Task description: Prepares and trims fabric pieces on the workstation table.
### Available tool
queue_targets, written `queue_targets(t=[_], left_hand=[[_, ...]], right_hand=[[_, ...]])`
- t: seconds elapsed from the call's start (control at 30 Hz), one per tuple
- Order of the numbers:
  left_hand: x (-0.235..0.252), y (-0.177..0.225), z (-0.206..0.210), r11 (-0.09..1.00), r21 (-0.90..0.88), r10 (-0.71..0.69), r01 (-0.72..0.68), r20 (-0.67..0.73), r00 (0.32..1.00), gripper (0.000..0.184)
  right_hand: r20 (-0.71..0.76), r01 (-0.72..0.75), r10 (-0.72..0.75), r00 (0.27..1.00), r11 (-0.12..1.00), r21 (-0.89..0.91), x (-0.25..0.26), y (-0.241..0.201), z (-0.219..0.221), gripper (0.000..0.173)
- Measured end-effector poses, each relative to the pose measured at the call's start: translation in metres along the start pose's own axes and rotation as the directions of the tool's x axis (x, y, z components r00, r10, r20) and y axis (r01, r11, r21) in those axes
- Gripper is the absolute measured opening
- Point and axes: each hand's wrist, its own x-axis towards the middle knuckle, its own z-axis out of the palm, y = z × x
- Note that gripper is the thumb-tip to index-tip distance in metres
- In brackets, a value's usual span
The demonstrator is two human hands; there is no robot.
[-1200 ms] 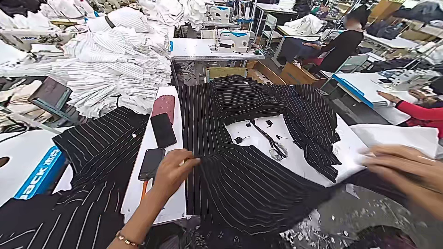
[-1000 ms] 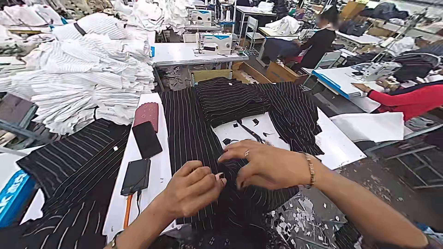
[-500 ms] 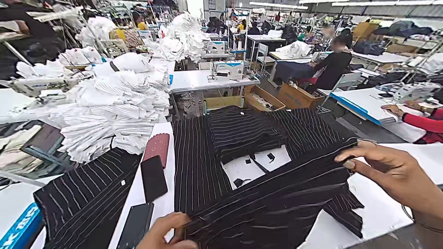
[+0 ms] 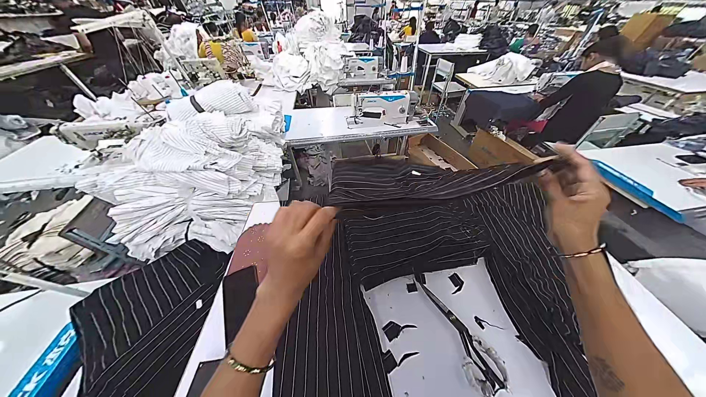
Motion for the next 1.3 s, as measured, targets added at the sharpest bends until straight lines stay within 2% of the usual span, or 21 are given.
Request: queue_targets(t=[0.07,0.13,0.23,0.33,0.4,0.47,0.57,0.63,0.7,0.77,0.8,0.93,1.0,1.07,1.1,1.13,1.17,1.2,1.23,1.27,1.3], left_hand=[[-0.034,-0.007,0.036,0.998,-0.001,-0.059,0.060,0.121,0.991,0.019],[-0.082,-0.010,0.067,0.987,-0.022,-0.143,0.157,0.303,0.942,0.018],[-0.155,0.006,0.071,0.946,-0.047,-0.226,0.322,0.618,0.753,0.025],[-0.219,0.031,0.020,0.871,0.028,-0.367,0.491,0.701,0.612,0.035],[-0.261,0.041,-0.027,0.784,0.149,-0.536,0.603,0.653,0.535,0.041],[-0.295,0.053,-0.069,0.640,0.232,-0.712,0.732,0.538,0.452,0.049],[-0.333,0.079,-0.113,0.396,0.216,-0.844,0.893,0.468,0.261,0.060],[-0.343,0.095,-0.124,0.281,0.171,-0.856,0.944,0.490,0.166,0.061],[-0.341,0.103,-0.126,0.231,0.150,-0.846,0.961,0.519,0.122,0.063],[-0.341,0.104,-0.126,0.213,0.140,-0.834,0.967,0.542,0.105,0.065],[-0.342,0.103,-0.126,0.209,0.137,-0.833,0.968,0.544,0.103,0.065],[-0.343,0.102,-0.131,0.215,0.147,-0.824,0.965,0.558,0.099,0.067],[-0.340,0.112,-0.141,0.290,0.148,-0.832,0.946,0.528,0.172,0.065],[-0.335,0.132,-0.153,0.375,0.075,-0.821,0.924,0.489,0.294,0.053],[-0.328,0.147,-0.162,0.339,0.023,-0.791,0.941,0.548,0.271,0.046],[-0.322,0.162,-0.170,0.227,-0.032,-0.715,0.973,0.673,0.189,0.039],[-0.320,0.174,-0.174,0.063,-0.088,-0.558,0.994,0.823,0.108,0.037],[-0.324,0.183,-0.171,-0.136,-0.135,-0.364,0.981,0.928,0.078,0.049],[-0.328,0.190,-0.164,-0.351,-0.170,-0.215,0.921,0.972,0.098,0.073],[-0.325,0.196,-0.155,-0.564,-0.188,-0.163,0.804,0.980,0.115,0.097],[-0.315,0.199,-0.146,-0.733,-0.224,-0.224,0.643,0.971,0.083,0.107]], right_hand=[[0.095,-0.084,0.097,0.991,0.987,-0.140,-0.036,0.050,0.011,0.032],[0.224,-0.190,0.264,0.938,0.933,-0.304,-0.088,0.101,0.021,0.026],[0.359,-0.187,0.404,0.841,0.841,-0.508,-0.168,0.145,0.028,0.032],[0.285,-0.161,0.360,0.888,0.825,-0.542,-0.223,0.116,0.029,0.036],[0.274,-0.237,0.405,0.872,0.840,-0.488,-0.262,0.068,0.034,0.034],[0.371,-0.279,0.426,0.825,0.878,-0.388,-0.308,0.019,0.049,0.031],[0.569,-0.344,0.411,0.712,0.911,-0.227,-0.375,-0.041,0.075,0.031],[0.647,-0.443,0.517,0.560,0.847,-0.293,-0.398,-0.072,0.088,0.039],[0.676,-0.451,0.652,0.343,0.746,-0.490,-0.398,-0.096,0.096,0.065],[0.659,-0.353,0.722,0.208,0.684,-0.638,-0.394,-0.114,0.101,0.080],[0.656,-0.309,0.735,0.173,0.673,-0.672,-0.394,-0.121,0.104,0.079],[0.651,-0.188,0.758,0.039,0.646,-0.740,-0.399,-0.134,0.113,0.047],[0.671,-0.226,0.739,0.063,0.665,-0.712,-0.400,-0.140,0.114,0.041],[0.685,-0.314,0.703,0.189,0.705,-0.636,-0.396,-0.152,0.114,0.037],[0.680,-0.346,0.681,0.272,0.728,-0.591,-0.394,-0.161,0.114,0.036],[0.667,-0.372,0.650,0.364,0.758,-0.536,-0.391,-0.170,0.114,0.035],[0.647,-0.383,0.607,0.461,0.794,-0.471,-0.389,-0.178,0.114,0.034],[0.623,-0.395,0.561,0.544,0.827,-0.400,-0.386,-0.186,0.116,0.032],[0.599,-0.415,0.524,0.606,0.850,-0.324,-0.381,-0.193,0.118,0.030],[0.581,-0.458,0.515,0.631,0.851,-0.257,-0.377,-0.201,0.118,0.028],[0.571,-0.511,0.523,0.633,0.836,-0.199,-0.371,-0.208,0.117,0.027]])
